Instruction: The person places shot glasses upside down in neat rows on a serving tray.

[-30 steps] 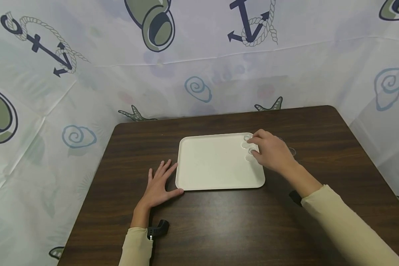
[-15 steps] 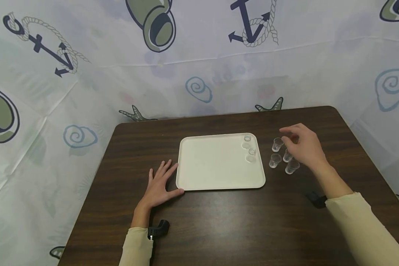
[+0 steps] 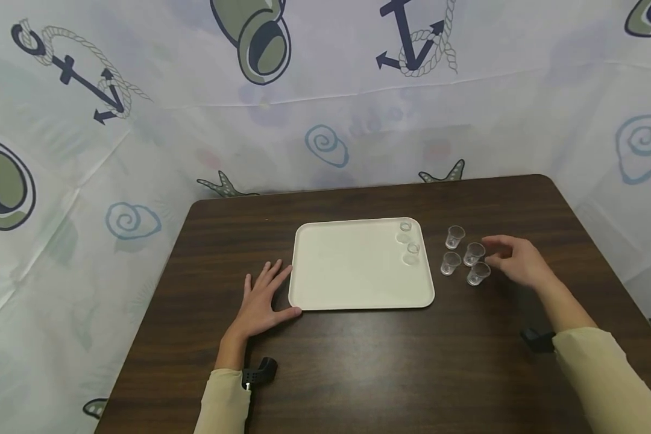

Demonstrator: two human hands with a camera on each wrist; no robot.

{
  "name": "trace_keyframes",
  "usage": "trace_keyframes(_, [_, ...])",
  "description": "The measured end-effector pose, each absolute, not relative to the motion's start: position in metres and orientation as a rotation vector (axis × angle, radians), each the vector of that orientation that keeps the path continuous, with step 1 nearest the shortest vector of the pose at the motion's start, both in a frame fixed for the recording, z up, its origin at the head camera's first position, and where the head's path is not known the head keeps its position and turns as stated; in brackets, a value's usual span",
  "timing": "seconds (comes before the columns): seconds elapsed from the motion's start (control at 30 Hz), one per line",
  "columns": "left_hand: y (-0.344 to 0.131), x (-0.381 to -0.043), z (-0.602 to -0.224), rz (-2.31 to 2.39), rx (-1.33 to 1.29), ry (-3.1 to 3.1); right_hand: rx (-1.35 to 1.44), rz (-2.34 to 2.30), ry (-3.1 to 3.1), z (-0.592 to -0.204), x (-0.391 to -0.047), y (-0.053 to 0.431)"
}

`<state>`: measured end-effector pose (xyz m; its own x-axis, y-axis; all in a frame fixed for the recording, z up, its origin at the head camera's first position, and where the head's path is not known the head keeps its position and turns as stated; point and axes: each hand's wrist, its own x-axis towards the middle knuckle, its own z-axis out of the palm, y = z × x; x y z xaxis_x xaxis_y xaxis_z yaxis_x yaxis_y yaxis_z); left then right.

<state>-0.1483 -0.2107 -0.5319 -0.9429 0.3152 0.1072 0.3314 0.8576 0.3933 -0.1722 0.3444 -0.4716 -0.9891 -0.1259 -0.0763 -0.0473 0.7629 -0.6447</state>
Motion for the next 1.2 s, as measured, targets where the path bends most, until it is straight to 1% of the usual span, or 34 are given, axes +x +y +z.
trace_keyframes(0.27, [-0.210,-0.148,-0.532,-0.638,-0.528,-2.986,-0.239,-1.119,2.744,-0.485,-0.179,0.349])
trace_keyframes(1.2, [-0.209,-0.149,-0.531,-0.640,-0.518,-2.992,-0.278,-1.120,2.776,-0.492,-0.183,0.346])
